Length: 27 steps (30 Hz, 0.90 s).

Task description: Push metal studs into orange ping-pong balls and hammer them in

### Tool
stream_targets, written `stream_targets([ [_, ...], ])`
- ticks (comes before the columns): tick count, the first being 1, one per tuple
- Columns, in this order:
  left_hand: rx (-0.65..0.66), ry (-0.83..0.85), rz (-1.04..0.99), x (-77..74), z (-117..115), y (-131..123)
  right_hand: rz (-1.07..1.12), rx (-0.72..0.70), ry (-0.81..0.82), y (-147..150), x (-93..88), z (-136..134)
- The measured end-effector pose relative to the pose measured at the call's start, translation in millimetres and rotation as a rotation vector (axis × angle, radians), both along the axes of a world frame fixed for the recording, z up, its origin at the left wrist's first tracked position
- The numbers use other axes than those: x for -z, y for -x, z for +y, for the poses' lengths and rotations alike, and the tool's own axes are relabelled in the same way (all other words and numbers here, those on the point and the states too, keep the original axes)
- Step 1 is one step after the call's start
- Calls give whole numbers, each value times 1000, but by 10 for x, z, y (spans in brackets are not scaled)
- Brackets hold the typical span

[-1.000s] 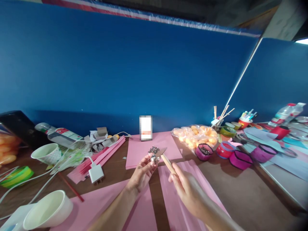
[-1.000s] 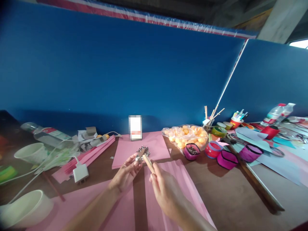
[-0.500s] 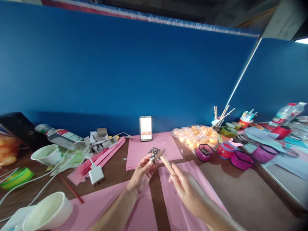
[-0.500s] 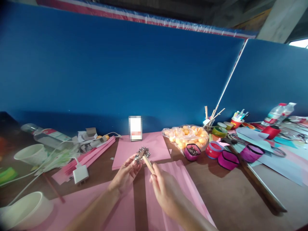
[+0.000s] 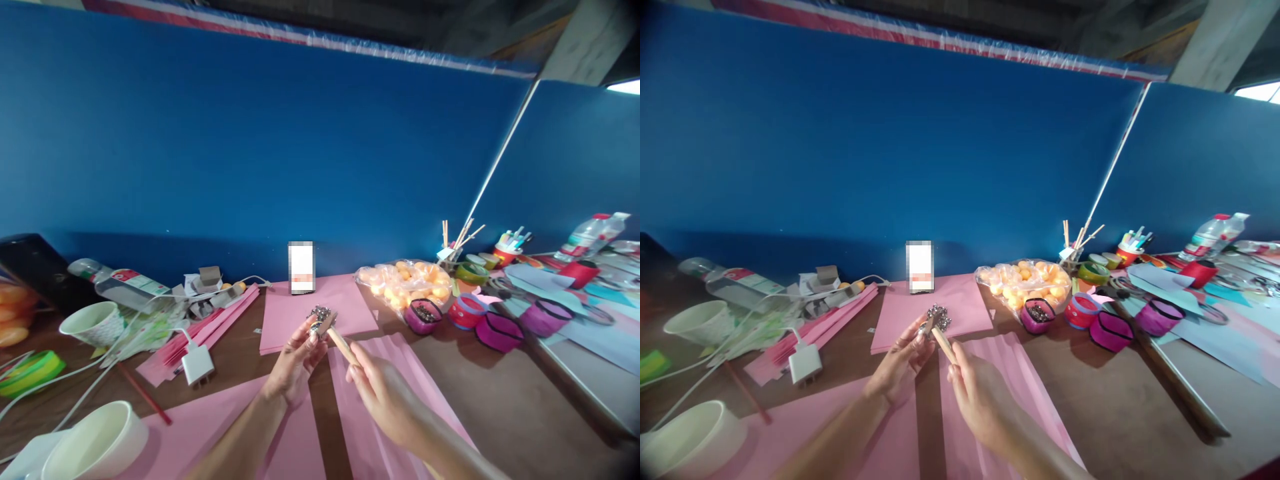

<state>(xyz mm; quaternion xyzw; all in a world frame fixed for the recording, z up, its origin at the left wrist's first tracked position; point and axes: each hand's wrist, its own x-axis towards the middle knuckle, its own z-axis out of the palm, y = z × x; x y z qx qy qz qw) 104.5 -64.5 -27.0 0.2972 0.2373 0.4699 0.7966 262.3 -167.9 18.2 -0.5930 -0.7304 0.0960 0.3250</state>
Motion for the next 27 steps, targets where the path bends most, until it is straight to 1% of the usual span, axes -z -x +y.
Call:
stream_targets([
  [3, -2, -31, -39, 11, 4, -13, 6, 11, 33, 2, 11, -2],
  [5, 11, -49, -44, 31, 9, -18, 15, 31, 23, 4, 12, -6],
  [8, -11, -55, -31, 56, 14, -19, -1, 30, -16, 0, 28, -7],
  [10, -19, -49, -24, 61, 17, -16, -3, 26, -12, -7, 41, -6],
  [14, 5, -36, -12, 50, 21, -15, 47, 28, -3, -9, 43, -6],
  [18, -13, -26, -10, 36, 14, -17, 24, 15, -9, 3, 28, -16],
  [23, 45, -25, -3, 25, 5, -12, 44, 47, -42, 9, 31, -31],
  [27, 2, -34, 4, 20, -2, -20, 52, 6, 8, 18, 5, -21],
])
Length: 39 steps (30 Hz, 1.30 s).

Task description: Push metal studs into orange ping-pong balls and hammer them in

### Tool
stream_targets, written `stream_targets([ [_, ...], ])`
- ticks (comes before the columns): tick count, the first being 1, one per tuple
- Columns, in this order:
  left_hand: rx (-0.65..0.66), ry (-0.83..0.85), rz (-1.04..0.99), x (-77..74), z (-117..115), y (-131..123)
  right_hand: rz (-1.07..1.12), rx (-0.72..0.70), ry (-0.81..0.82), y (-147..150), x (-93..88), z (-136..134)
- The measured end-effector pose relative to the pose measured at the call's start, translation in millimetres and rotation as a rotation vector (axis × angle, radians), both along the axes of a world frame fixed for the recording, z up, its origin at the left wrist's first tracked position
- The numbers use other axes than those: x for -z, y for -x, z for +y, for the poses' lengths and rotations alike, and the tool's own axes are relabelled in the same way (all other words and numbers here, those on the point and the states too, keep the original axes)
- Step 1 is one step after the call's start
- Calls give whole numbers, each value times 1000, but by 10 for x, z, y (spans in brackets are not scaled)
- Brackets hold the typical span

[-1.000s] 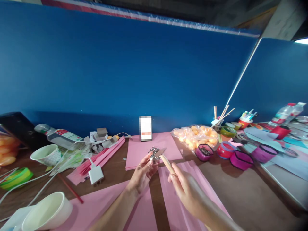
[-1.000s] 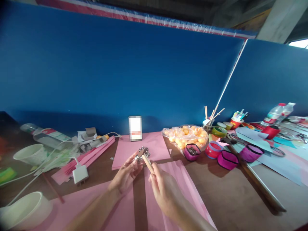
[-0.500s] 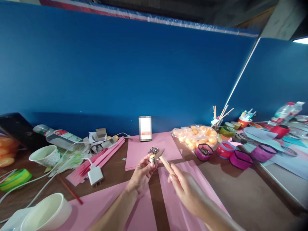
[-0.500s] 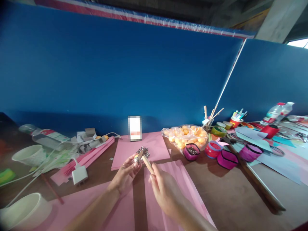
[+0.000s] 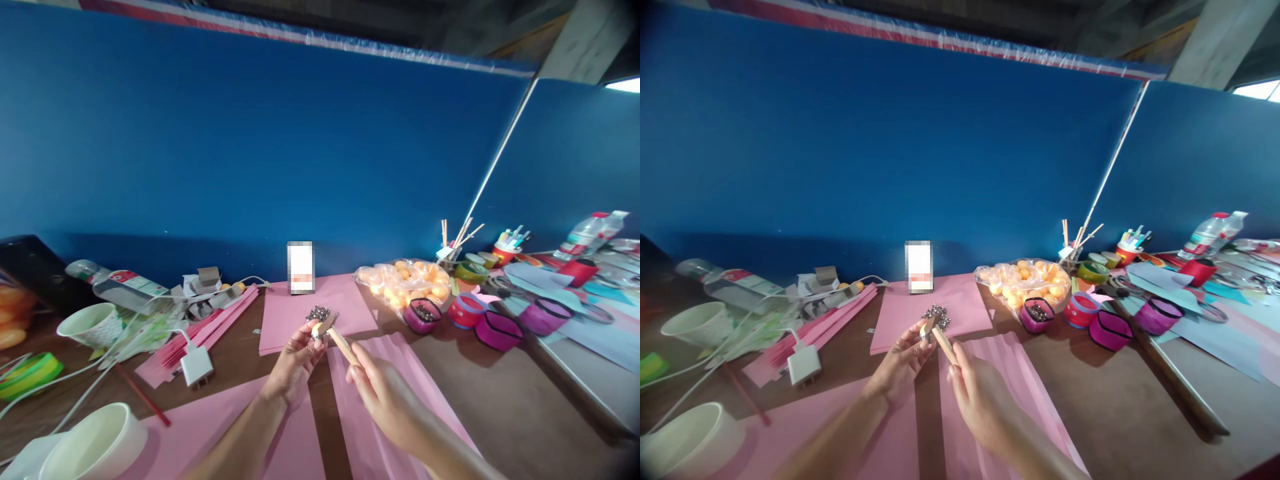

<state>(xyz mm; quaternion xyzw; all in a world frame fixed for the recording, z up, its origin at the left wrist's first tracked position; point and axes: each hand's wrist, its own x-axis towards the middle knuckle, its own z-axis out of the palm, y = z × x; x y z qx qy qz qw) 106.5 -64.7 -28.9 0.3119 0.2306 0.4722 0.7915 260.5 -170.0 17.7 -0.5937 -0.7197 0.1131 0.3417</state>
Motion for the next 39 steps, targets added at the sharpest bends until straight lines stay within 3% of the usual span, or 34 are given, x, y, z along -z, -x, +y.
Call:
stream_targets([
  [5, 45, -12, -22, -9, -3, 1, 53, 12, 117, -16, -96, -7],
  [12, 39, 1, -7, -77, -24, 12, 29, 19, -20, -59, -73, -9],
  [20, 30, 31, -11, -79, -26, 3, 34, 12, 70, -64, -62, -3],
  [29, 37, 69, 5, -7, 19, 27, -6, 18, 112, -9, -165, -27],
  [39, 2, 89, -51, -68, -22, 15, -7, 19, 30, -44, -47, 15],
])
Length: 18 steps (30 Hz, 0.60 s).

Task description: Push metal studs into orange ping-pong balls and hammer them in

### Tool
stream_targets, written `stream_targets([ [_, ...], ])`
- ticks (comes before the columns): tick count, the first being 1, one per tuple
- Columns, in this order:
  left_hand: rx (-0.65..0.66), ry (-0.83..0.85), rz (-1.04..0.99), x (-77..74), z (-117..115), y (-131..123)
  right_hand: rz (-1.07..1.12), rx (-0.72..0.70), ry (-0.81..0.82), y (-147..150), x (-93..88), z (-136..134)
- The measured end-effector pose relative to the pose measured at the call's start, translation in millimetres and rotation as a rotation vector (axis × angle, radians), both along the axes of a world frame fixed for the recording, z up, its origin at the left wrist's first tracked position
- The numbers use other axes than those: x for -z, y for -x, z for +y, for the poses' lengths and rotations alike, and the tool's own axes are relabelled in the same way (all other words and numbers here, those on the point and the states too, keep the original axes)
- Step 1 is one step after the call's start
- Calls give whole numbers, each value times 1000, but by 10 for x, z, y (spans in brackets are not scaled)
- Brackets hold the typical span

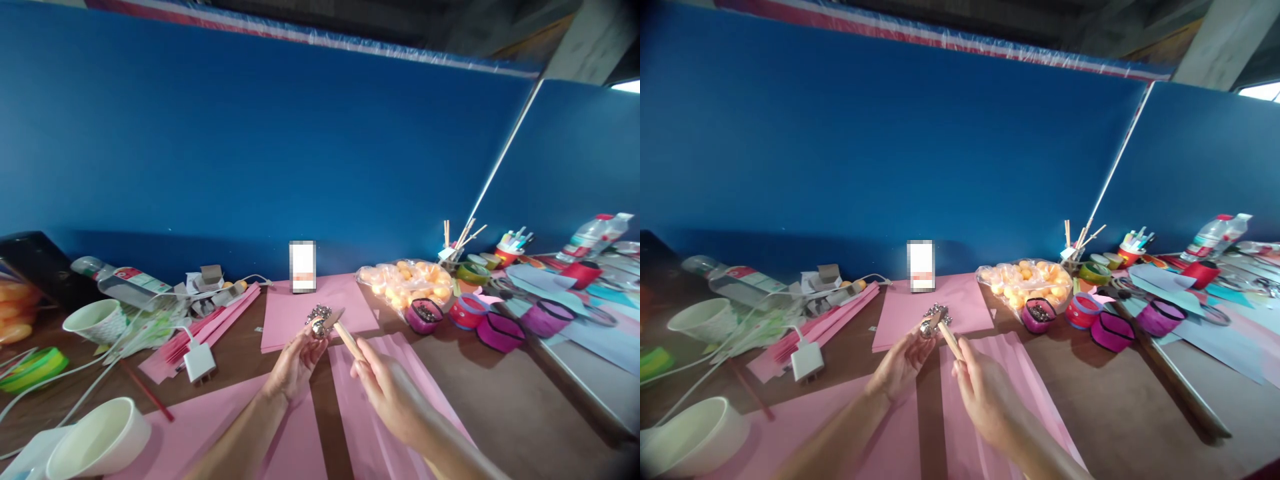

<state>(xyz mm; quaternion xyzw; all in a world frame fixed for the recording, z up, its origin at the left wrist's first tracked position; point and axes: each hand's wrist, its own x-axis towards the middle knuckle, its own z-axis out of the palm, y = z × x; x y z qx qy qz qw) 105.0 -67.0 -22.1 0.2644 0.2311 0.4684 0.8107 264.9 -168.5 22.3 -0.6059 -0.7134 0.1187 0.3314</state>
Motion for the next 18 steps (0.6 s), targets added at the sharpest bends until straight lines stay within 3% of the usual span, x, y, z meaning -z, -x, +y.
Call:
stream_targets([
  [5, 19, -39, 16, 29, 28, -4, -4, 5, 23, 26, -52, -21],
  [13, 28, -91, 7, -37, -20, -9, -12, 21, -82, 55, 10, -32],
  [18, 11, -40, 74, 3, 7, 7, -27, 21, -72, 67, -12, -37],
])
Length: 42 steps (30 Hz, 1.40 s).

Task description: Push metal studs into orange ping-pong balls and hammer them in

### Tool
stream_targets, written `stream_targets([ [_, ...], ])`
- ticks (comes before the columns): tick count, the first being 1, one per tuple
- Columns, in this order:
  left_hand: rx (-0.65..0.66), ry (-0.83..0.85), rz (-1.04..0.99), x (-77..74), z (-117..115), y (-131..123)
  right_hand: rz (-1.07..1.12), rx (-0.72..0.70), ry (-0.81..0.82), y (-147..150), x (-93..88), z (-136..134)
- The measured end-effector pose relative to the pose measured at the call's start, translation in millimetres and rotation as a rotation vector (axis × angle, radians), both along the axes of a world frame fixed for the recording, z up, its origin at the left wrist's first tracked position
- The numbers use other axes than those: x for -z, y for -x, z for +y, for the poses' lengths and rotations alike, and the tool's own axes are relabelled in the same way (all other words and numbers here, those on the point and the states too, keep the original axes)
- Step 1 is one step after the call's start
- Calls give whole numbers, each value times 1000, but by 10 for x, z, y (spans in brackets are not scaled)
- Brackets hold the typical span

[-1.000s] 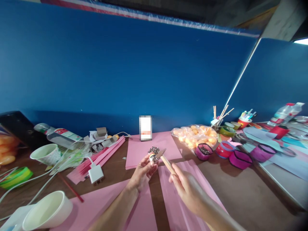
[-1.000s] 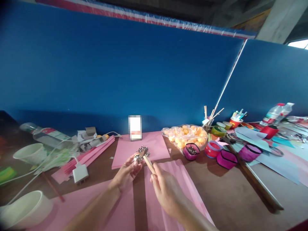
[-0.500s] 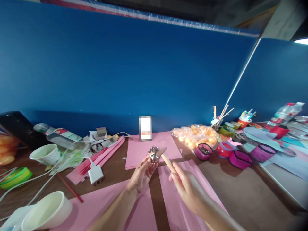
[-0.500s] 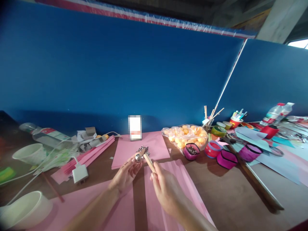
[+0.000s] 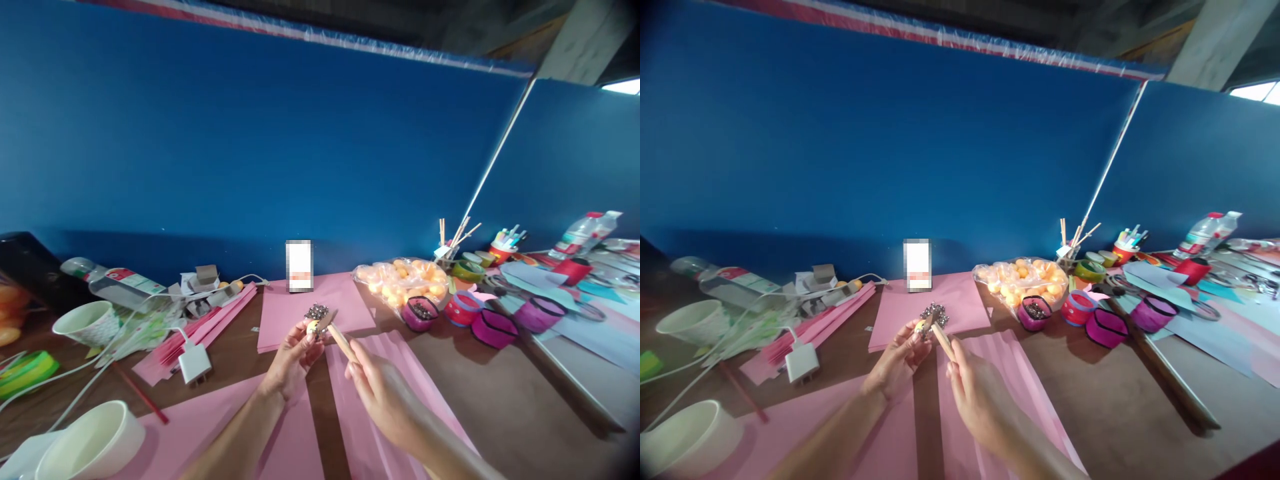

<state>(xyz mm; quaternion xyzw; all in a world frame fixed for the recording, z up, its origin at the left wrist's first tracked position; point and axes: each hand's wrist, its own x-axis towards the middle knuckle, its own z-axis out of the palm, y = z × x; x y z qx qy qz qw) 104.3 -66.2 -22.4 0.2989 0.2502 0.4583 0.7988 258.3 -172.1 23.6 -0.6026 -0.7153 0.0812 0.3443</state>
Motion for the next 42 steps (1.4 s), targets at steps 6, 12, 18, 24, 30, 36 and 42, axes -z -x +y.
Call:
stream_targets([
  [6, 35, -46, -32, 49, 21, 12, 21, -6, 11, 23, -17, 1],
  [12, 29, -29, -40, 10, 2, 1, 2, -19, 34, 13, -67, 5],
  [18, 1, -19, -31, 8, 2, -7, -4, -6, 1, -14, -5, 6],
  [24, 1, -11, -69, 64, 26, -2, 33, -5, 1, -4, 31, -19],
  [30, -5, 67, -54, 50, 9, -8, 43, 16, -38, -3, 92, -16],
  [36, -58, 111, -27, 28, 1, -16, 69, 5, 51, 5, -10, 5],
  [42, 1, 46, -80, 40, 29, -12, 87, -13, 94, -31, -89, 5],
])
